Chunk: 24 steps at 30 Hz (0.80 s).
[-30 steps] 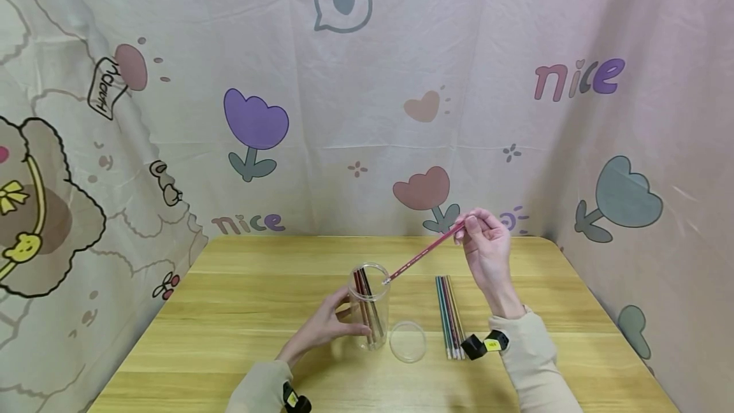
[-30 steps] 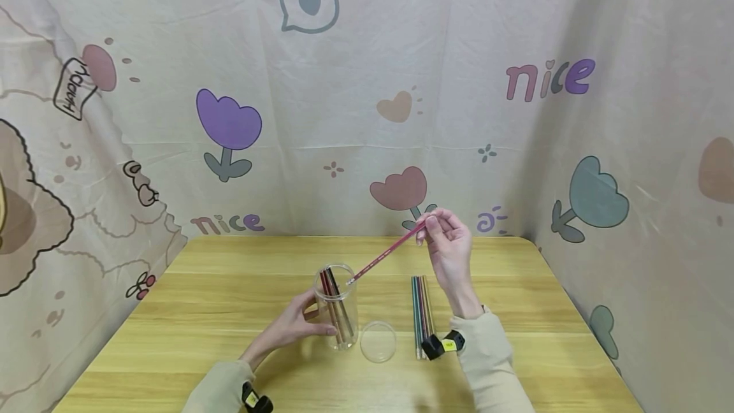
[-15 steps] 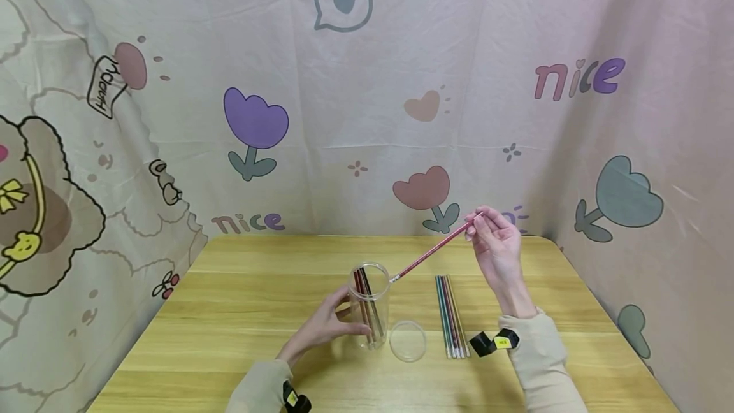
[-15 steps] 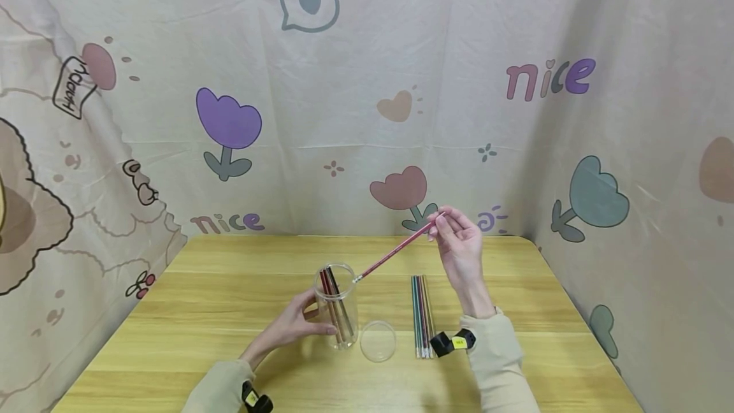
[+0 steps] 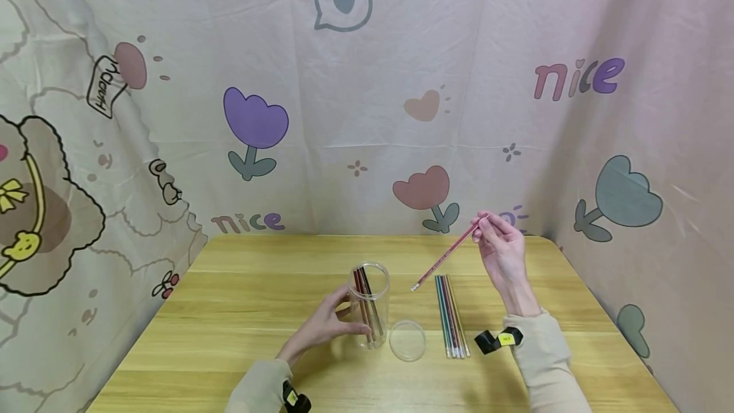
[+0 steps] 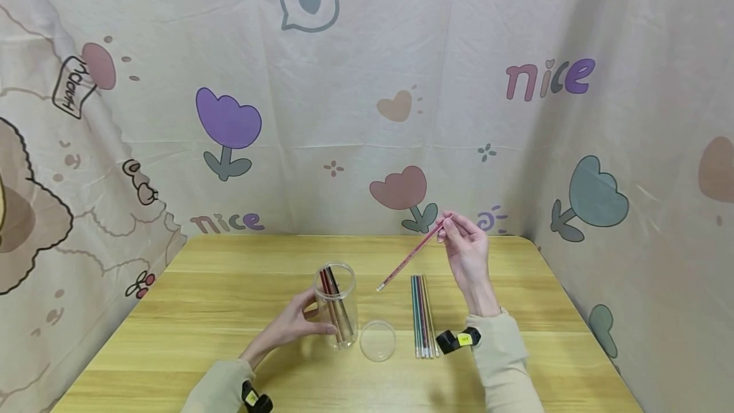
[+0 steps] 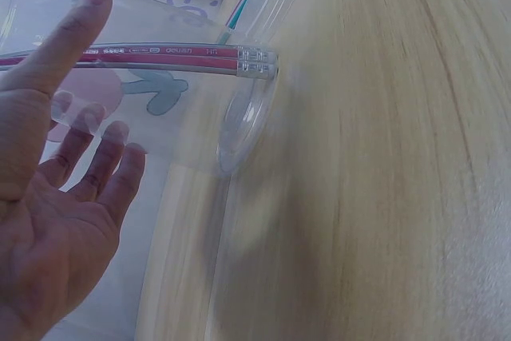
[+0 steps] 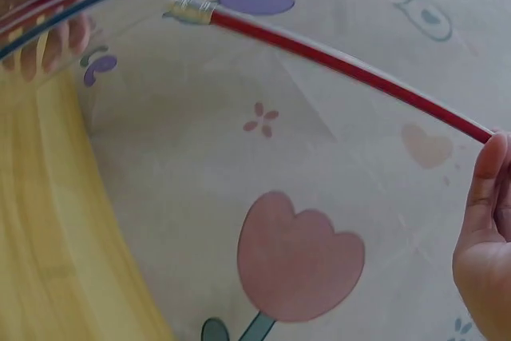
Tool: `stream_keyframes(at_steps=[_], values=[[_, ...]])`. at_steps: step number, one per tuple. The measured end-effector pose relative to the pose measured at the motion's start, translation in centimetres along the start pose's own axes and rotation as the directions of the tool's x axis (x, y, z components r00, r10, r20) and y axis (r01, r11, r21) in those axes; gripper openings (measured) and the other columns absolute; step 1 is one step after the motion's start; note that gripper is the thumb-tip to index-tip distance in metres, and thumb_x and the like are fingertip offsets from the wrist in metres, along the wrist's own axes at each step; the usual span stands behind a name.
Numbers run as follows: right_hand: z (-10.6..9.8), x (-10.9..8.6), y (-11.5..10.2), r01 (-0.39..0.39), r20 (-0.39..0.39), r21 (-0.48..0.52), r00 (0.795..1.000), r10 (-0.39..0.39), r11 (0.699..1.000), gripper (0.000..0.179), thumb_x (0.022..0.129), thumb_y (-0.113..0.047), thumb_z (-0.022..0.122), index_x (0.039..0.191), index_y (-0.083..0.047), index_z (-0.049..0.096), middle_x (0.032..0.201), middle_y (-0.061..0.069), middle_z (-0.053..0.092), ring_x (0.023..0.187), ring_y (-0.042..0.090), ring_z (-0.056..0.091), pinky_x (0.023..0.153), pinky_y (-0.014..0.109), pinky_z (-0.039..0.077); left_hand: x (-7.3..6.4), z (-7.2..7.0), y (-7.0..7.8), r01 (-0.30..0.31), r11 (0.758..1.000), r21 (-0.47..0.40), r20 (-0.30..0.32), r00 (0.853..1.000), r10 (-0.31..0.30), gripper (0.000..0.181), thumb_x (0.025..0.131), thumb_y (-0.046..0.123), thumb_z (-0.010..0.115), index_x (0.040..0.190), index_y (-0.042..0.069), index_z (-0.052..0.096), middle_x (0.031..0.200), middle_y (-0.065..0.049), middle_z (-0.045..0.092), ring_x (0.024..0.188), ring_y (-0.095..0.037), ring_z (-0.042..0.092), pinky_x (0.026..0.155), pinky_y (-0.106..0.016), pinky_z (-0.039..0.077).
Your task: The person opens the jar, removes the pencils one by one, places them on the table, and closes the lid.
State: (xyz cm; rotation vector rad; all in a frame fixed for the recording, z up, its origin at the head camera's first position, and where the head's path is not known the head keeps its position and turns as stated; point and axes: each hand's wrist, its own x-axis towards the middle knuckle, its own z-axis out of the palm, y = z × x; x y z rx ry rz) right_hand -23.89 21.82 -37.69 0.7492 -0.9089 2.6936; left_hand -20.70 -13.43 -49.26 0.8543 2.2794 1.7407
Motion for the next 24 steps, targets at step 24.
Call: stream_keyframes(at_steps=[24], values=[[-5.0,-0.9,0.9,-0.268,-0.246,-0.415,0.953,0.177,0.869,0.022,0.096,0.005,0.061,0.099,-0.006,0.079,0.088,0.001,0.079,0.075,0.009,0.069,0.063,0.016,0.058,0.0,0.0,-0.1,-0.02,1.0,0.007,-0.006,1.0,0.02,0.079,0.079,0.016,0.086,0.148,0.015,0.046,0.146,-0.016,0.053,0.137,-0.043,0.048,0.116,-0.057,0.044]])
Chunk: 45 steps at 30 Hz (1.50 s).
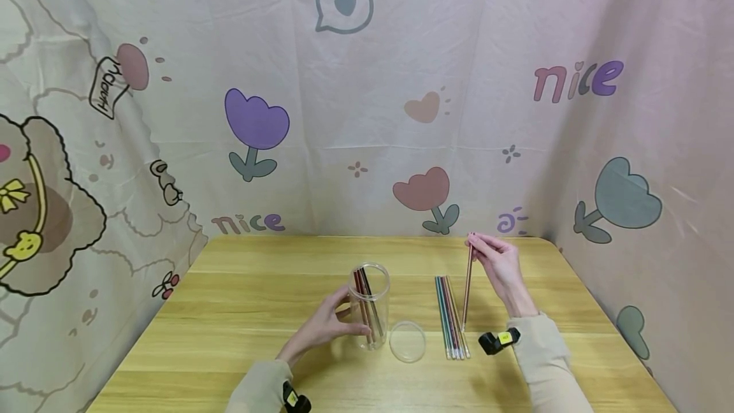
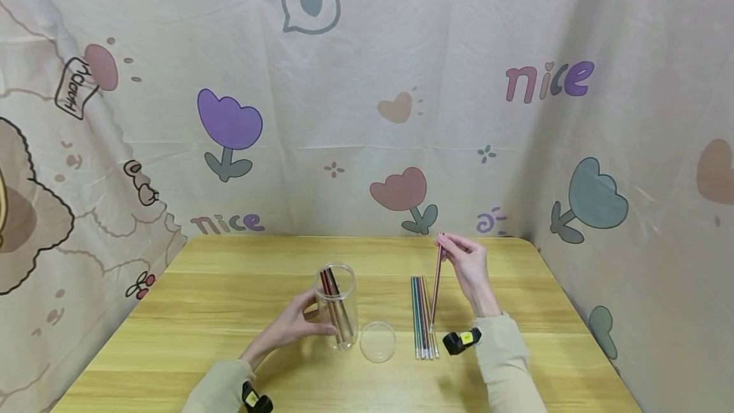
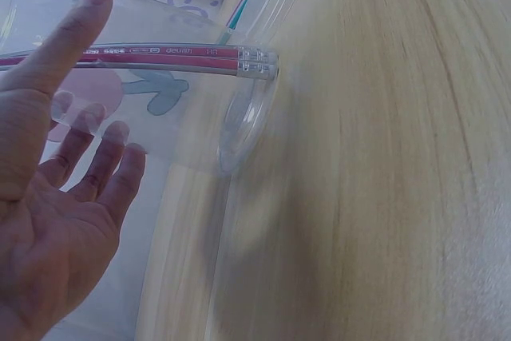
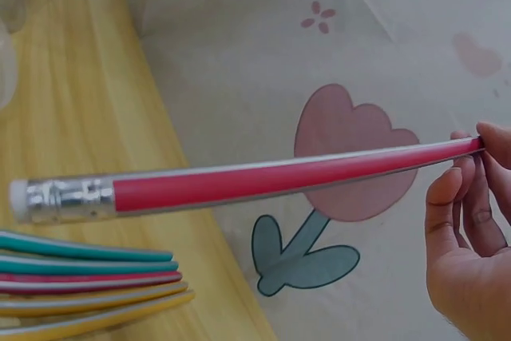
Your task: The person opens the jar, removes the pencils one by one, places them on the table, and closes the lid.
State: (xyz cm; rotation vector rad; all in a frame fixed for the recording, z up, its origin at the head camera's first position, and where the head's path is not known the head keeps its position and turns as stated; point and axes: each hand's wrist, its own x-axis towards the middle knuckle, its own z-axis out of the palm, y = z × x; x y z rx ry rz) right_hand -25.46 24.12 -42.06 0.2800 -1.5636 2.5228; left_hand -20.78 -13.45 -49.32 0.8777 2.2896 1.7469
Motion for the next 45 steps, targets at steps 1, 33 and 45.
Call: stream_keyframes(at_steps=[1,33,45], values=[[-0.1,0.0,0.1,-0.009,-0.009,-0.011,1.0,0.009,1.0,0.021,0.096,0.005,0.062,0.099,-0.007,0.079,0.088,0.001,0.079,0.075,0.008,0.069,0.063,0.016,0.058,0.0,0.0,0.0,-0.005,1.0,-0.002,0.0,1.0,0.005,0.079,0.079,0.015,0.086,0.148,0.014,0.046,0.146,-0.017,0.053,0.137,-0.044,0.048,0.115,-0.058,0.044],[-2.8,0.0,4.0,-0.244,-0.112,-0.403,0.97,0.217,0.882,0.01,0.094,-0.011,0.071,0.094,-0.019,0.078,0.081,-0.012,0.077,0.075,0.002,0.068,0.07,0.016,0.058,-0.1,0.0,0.1,0.008,1.0,0.006,0.005,1.0,-0.008,0.08,0.079,0.016,0.086,0.148,0.009,0.045,0.146,-0.019,0.052,0.138,-0.046,0.045,0.116,-0.063,0.041],[-3.4,0.2,5.4,-0.269,-0.18,-0.438,0.961,0.209,0.858,0.018,0.092,-0.008,0.072,0.109,-0.001,0.075,0.081,-0.01,0.077,0.071,0.003,0.065,0.066,0.015,0.057,0.0,0.0,0.1,0.013,1.0,0.002,0.005,1.0,-0.013,0.081,0.079,0.016,0.086,0.149,0.011,0.044,0.147,-0.019,0.051,0.139,-0.046,0.044,0.116,-0.062,0.041]])
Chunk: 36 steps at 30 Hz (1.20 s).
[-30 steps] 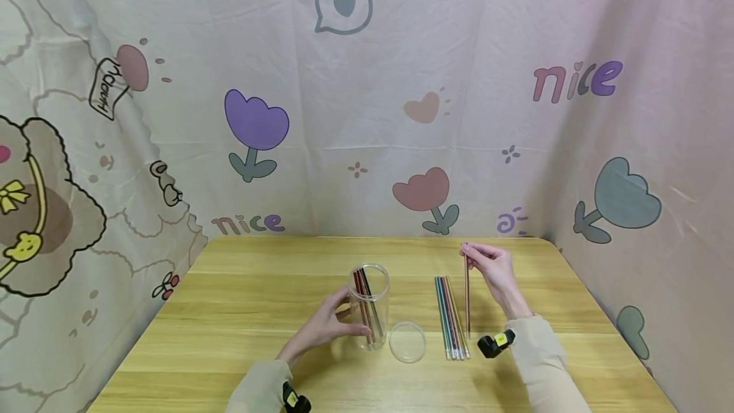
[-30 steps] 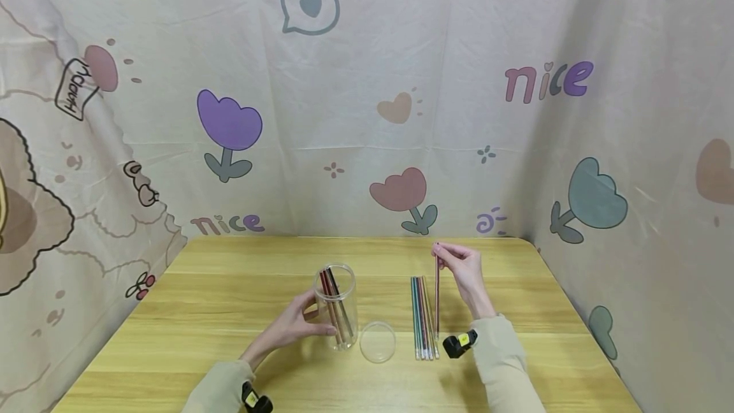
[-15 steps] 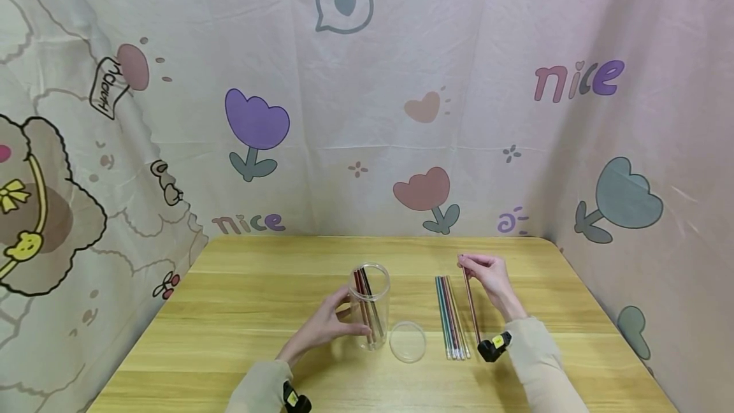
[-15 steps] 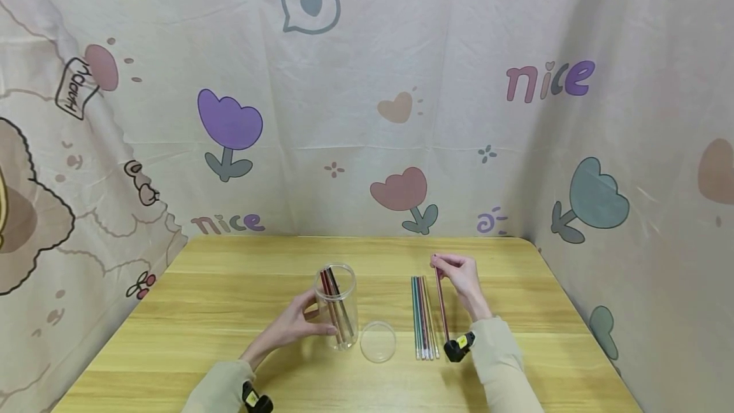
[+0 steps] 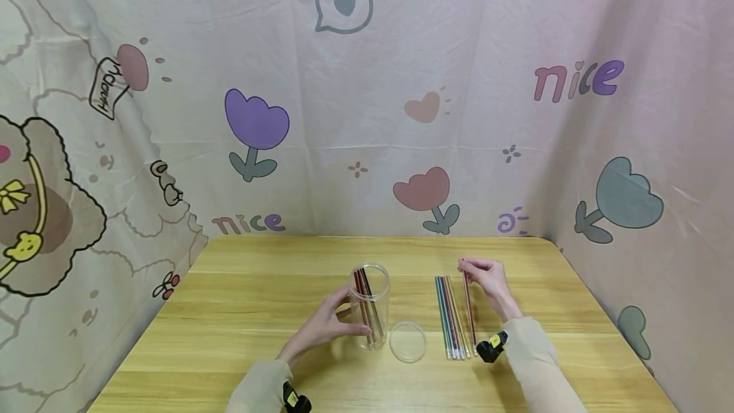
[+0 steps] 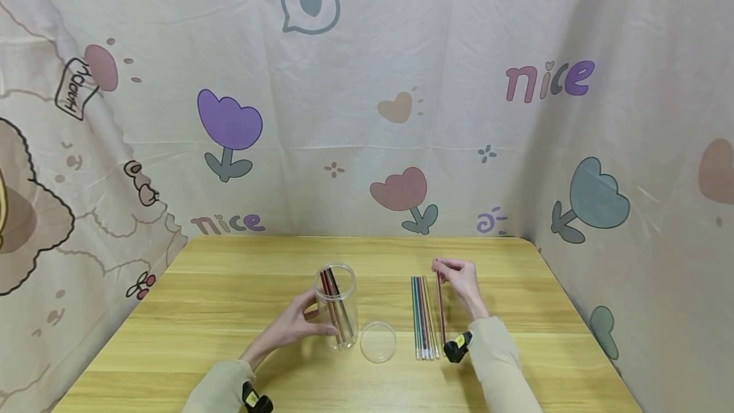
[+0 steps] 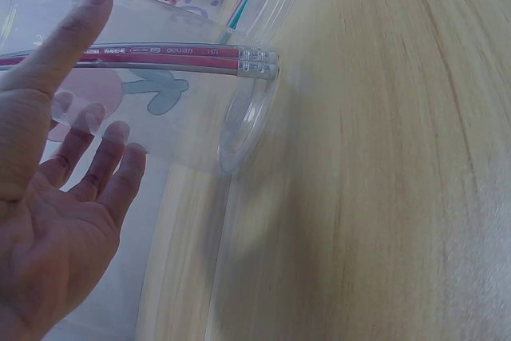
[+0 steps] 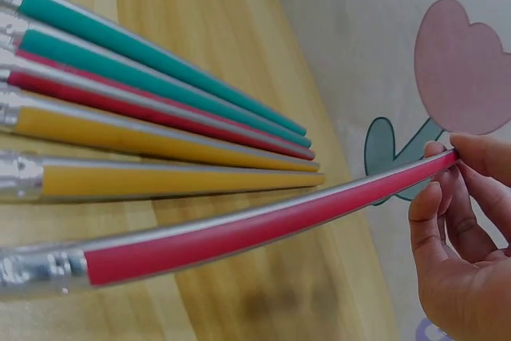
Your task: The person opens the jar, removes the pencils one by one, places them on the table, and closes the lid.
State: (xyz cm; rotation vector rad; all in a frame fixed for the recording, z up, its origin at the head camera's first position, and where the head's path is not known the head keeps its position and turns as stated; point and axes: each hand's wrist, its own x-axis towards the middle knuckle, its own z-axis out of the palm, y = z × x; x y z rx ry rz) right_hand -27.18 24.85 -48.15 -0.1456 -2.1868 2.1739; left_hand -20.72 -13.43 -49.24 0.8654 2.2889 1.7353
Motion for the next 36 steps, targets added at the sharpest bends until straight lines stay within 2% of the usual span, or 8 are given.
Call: stream_keyframes(at_steps=[7,11,19,26,36], values=[[0.2,0.4,0.4,-0.014,-0.023,-0.086,1.0,0.012,0.996,0.034,0.092,-0.008,0.071,0.119,0.011,0.065,0.077,-0.013,0.074,0.07,0.003,0.064,0.065,0.016,0.057,0.0,0.0,-0.1,0.0,1.0,0.004,-0.004,1.0,0.0,0.079,0.08,0.015,0.086,0.147,0.011,0.046,0.146,-0.017,0.052,0.138,-0.044,0.046,0.116,-0.061,0.042],[0.2,0.4,0.7,-0.026,-0.016,-0.094,1.0,0.025,0.995,0.035,0.092,-0.003,0.069,0.121,0.015,0.062,0.077,-0.009,0.074,0.067,0.003,0.062,0.063,0.015,0.056,0.0,0.0,-0.1,-0.001,1.0,0.002,-0.007,1.0,0.001,0.078,0.08,0.015,0.086,0.147,0.013,0.047,0.145,-0.017,0.053,0.137,-0.043,0.047,0.116,-0.06,0.043],[0.4,0.3,1.1,-0.069,0.026,-0.091,0.997,0.072,0.993,0.039,0.09,0.0,0.068,0.125,0.016,0.059,0.079,-0.005,0.073,0.064,0.005,0.06,0.059,0.016,0.056,0.1,0.0,-0.1,-0.007,1.0,-0.004,0.0,1.0,0.007,0.08,0.08,0.016,0.086,0.149,0.014,0.045,0.147,-0.017,0.052,0.138,-0.044,0.046,0.116,-0.06,0.043],[0.5,0.3,1.5,-0.092,0.042,-0.136,0.994,0.098,0.987,0.044,0.092,-0.002,0.067,0.131,0.016,0.054,0.081,-0.002,0.07,0.064,0.005,0.057,0.057,0.015,0.054,0.1,0.0,0.1,0.015,1.0,-0.019,-0.004,1.0,-0.015,0.082,0.079,0.017,0.087,0.149,0.017,0.045,0.149,-0.013,0.051,0.139,-0.04,0.046,0.118,-0.057,0.042],[1.0,0.6,2.5,-0.066,0.029,-0.222,0.997,0.074,0.973,0.037,0.09,0.002,0.067,0.123,0.018,0.059,0.087,0.008,0.074,0.062,0.007,0.058,0.054,0.016,0.054,0.0,0.0,0.2,0.005,1.0,-0.019,-0.002,1.0,-0.005,0.08,0.079,0.016,0.086,0.148,0.016,0.046,0.148,-0.014,0.052,0.139,-0.041,0.045,0.118,-0.058,0.041]])
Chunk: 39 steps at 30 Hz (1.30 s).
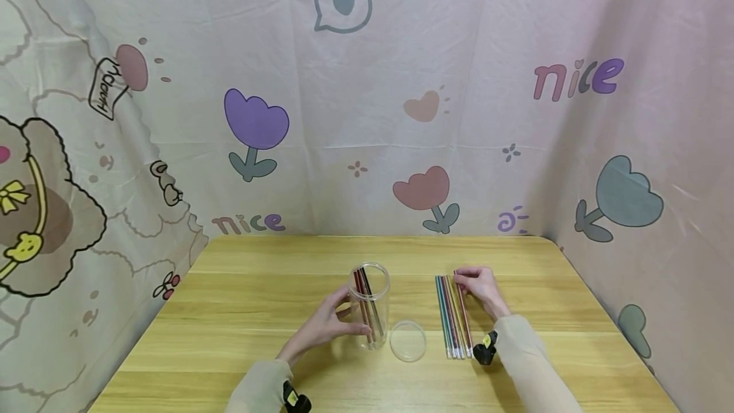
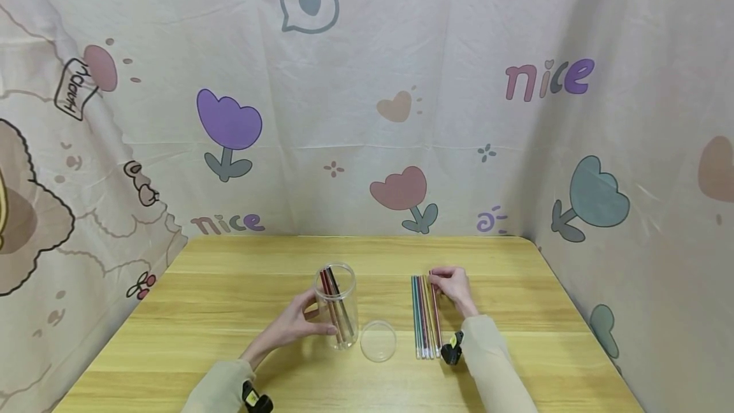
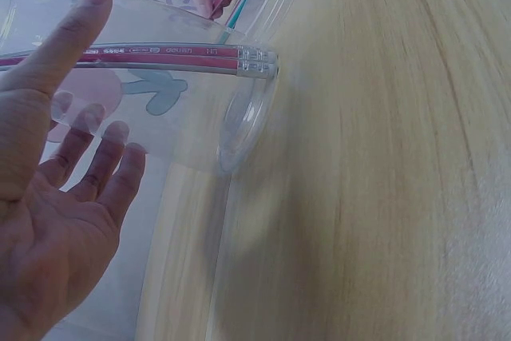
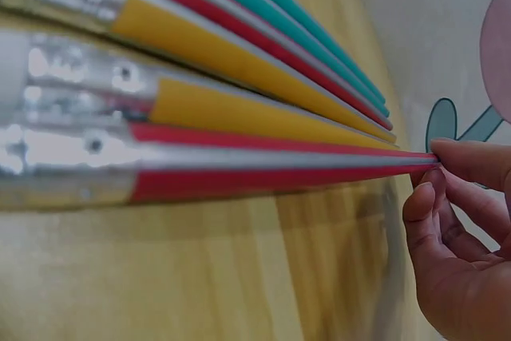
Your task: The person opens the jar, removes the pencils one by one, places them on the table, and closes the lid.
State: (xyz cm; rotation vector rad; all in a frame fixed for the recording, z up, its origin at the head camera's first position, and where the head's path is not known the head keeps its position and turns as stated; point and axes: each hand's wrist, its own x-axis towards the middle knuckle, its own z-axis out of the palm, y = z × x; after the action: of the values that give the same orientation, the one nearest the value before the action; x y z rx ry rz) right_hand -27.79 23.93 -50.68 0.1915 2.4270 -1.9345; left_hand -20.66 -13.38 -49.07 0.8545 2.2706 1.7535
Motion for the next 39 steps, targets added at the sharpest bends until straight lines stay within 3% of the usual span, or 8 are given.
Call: stream_keyframes(at_steps=[8,15,28,39], values=[[0.25,0.22,0.41,0.021,-0.015,-0.038,1.0,-0.022,0.999,0.033,0.088,0.003,0.068,0.117,0.019,0.063,0.082,0.009,0.075,0.058,0.007,0.058,0.051,0.017,0.052,0.03,0.03,-0.16,0.003,1.0,0.004,0.002,1.0,-0.003,0.079,0.079,0.016,0.086,0.147,0.012,0.047,0.147,-0.017,0.052,0.139,-0.043,0.044,0.117,-0.061,0.041],[0.27,0.08,0.61,0.023,-0.028,-0.094,0.999,-0.026,0.995,0.033,0.086,0.003,0.068,0.115,0.018,0.064,0.088,0.014,0.075,0.063,0.009,0.059,0.053,0.017,0.052,-0.03,-0.03,-0.13,-0.011,1.0,0.012,0.005,1.0,0.011,0.079,0.079,0.015,0.086,0.147,0.007,0.046,0.146,-0.018,0.052,0.139,-0.046,0.044,0.116,-0.063,0.041],[0.41,-0.16,0.41,0.032,-0.029,-0.131,0.999,-0.036,0.991,0.032,0.087,0.0,0.071,0.114,0.016,0.065,0.099,0.025,0.074,0.065,0.01,0.061,0.054,0.018,0.054,0.04,-0.08,-0.26,-0.012,1.0,0.02,0.01,1.0,0.012,0.082,0.08,0.016,0.085,0.15,0.014,0.044,0.149,-0.018,0.049,0.139,-0.045,0.044,0.116,-0.062,0.042],[0.73,-0.02,0.6,0.04,-0.058,-0.18,0.997,-0.052,0.983,0.029,0.086,0.0,0.071,0.111,0.014,0.067,0.095,0.021,0.074,0.065,0.008,0.06,0.054,0.017,0.053,0.01,0.0,-0.1,0.016,1.0,0.008,-0.001,1.0,-0.016,0.078,0.079,0.017,0.086,0.147,0.017,0.048,0.146,-0.014,0.052,0.14,-0.042,0.045,0.117,-0.061,0.04]])
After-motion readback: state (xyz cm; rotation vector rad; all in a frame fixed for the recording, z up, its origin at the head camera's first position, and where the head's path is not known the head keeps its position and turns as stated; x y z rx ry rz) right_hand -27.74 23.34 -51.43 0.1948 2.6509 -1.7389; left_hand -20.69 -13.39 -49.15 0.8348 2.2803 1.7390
